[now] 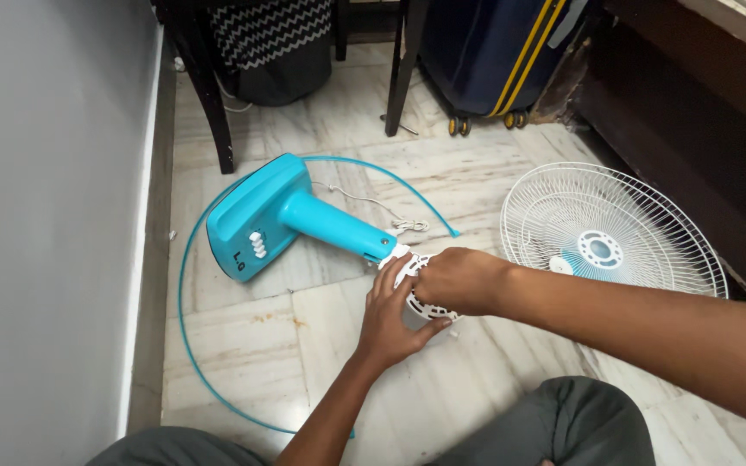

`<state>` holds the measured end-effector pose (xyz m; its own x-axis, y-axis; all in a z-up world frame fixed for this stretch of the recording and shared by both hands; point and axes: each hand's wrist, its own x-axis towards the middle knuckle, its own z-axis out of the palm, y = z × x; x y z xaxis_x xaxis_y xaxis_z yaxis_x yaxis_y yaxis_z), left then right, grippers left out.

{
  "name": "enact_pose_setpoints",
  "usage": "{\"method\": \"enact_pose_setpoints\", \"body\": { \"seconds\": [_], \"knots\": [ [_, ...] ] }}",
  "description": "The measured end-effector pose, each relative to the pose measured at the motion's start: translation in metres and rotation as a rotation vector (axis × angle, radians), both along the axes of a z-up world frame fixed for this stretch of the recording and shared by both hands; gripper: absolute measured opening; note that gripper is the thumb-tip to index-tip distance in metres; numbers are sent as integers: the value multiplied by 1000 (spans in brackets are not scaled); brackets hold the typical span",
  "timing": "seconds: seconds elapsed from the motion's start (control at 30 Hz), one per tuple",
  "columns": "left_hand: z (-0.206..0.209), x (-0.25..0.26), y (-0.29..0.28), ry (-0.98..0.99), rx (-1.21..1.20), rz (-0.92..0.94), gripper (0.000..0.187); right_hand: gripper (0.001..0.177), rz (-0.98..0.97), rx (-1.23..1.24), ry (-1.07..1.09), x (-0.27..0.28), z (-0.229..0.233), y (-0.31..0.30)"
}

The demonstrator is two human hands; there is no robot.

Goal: The person assembles a pedestal fan by attaching the motor housing to the stand, securing it with a screwdriver, and then mounting the front wire cage. The fan blades are visible but not handled in this clip.

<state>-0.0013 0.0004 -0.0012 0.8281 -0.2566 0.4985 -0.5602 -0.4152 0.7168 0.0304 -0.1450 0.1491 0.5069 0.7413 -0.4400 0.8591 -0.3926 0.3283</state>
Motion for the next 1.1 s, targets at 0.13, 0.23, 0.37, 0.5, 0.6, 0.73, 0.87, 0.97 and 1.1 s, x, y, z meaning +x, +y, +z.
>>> {"method": "enact_pose_setpoints", "body": {
  "seconds": [0.13,0.23,0.37,0.5,0.6,0.73,0.87,0.97,1.1],
  "knots": [
    [1,-3,0,19,-20,-7,90,25,-360,100,178,9,-2,16],
    [2,-3,-1,23,-28,-5,86,28,-582,156,241,12,1,20],
    [2,-4,-1,17,-16,-5,67,31,-845,241,284,7,1,20],
    [4,-4,-1,59,-15,-6,61,34,-1018,304,250,9,-4,21],
    [5,-3,-1,52,-20,-8,59,37,-994,296,241,9,-7,19],
    [3,-4,-1,44,-19,-5,60,36,-972,327,222,3,-4,18],
    [3,-1,-2,-24,-36,-10,58,43,-919,299,215,-14,0,13],
    [4,3,3,-26,-27,-27,54,41,-887,317,159,-26,-1,3],
    [7,2,6,17,2,-51,54,25,-766,239,73,-51,-17,-27]
  ]
}}
